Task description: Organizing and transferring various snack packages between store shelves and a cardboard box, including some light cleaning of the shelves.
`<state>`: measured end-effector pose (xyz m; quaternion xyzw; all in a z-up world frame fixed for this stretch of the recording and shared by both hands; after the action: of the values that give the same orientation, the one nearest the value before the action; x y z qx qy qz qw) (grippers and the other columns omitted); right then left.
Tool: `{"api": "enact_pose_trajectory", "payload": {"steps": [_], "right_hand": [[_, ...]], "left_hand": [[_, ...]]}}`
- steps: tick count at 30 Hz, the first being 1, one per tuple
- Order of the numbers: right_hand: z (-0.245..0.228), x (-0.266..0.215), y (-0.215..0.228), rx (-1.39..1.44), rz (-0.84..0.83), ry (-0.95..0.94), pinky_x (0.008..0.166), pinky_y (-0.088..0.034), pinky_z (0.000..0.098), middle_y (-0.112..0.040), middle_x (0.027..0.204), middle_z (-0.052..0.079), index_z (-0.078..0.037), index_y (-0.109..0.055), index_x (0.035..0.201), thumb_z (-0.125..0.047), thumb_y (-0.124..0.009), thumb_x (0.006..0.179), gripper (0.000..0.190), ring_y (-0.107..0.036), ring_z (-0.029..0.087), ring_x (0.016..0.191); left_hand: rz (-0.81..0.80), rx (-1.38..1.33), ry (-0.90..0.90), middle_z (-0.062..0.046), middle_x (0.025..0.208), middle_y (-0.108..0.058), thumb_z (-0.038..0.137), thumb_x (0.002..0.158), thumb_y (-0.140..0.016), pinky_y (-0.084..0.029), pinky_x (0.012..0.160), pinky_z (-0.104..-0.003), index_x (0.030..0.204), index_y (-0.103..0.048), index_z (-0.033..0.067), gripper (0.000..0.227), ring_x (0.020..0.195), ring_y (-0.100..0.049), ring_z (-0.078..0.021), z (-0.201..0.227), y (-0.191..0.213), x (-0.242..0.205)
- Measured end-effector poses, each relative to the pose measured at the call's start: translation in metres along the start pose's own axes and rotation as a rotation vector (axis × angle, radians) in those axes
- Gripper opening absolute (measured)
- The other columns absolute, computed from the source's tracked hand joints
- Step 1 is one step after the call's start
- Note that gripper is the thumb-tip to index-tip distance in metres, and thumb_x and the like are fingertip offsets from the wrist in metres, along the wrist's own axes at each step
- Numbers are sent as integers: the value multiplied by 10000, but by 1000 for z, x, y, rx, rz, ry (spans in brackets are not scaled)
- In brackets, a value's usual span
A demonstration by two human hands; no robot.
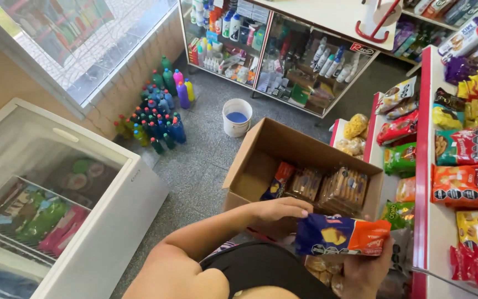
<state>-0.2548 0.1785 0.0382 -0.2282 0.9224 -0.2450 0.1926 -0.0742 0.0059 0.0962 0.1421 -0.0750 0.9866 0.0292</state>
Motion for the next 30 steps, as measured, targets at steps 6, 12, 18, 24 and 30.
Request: {"api": "enact_pose_trajectory", "payload": {"steps": [6,12,18,24,30], "right_hand": [[-15,-47,-96,-372,-200,-126,902,-433,470,-555,1333,271,19,-418,1538,-523,-341,993,773,-546,390,1139],[-24,25,-58,-374,-118,100,853,-466,308,-645,1223,129,-87,-622,1353,-716,-225,1049,803,-600,237,1111],[-7,50,-82,-413,-351,220,856,-524,368,-651,1149,222,16,-574,1299,-187,-432,1121,306,-642,312,984],[-18,-27,-188,-581,-285,219,829,-499,382,-650,1179,271,35,-551,1304,-305,-408,1085,429,-638,313,991],[99,177,-62,-483,-528,257,911,-531,501,-638,1241,315,23,-545,1215,-156,-612,969,312,-652,374,1094]], "left_hand": [[-61,200,457,-138,1587,-370,655,595,-694,-381,1129,-389,1601,-225,120,1232,1398,-438,-278,4,-13,12],[246,-271,333,-123,1259,-659,337,716,-832,-597,853,-356,1523,-424,93,937,1028,-679,-213,-46,1,5],[160,-548,168,-172,1219,-697,210,813,-863,-604,908,-426,1392,-507,10,708,1026,-709,-265,-105,32,14],[-46,-684,42,-175,1231,-714,125,928,-839,-586,953,-399,1333,-573,-37,510,1096,-702,-271,-104,46,11],[153,-492,112,-101,1116,-730,213,832,-877,-593,813,-278,1245,-623,-6,532,966,-710,-175,-69,73,-18]]}}
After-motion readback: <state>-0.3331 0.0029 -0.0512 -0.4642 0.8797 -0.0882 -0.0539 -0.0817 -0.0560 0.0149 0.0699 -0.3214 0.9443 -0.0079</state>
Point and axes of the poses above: each hand's wrist, its own x-axis towards the middle knuckle, its own y-axis out of the back of the hand, z = x × y, the point moved 7 cm from there along x, towards the middle knuckle
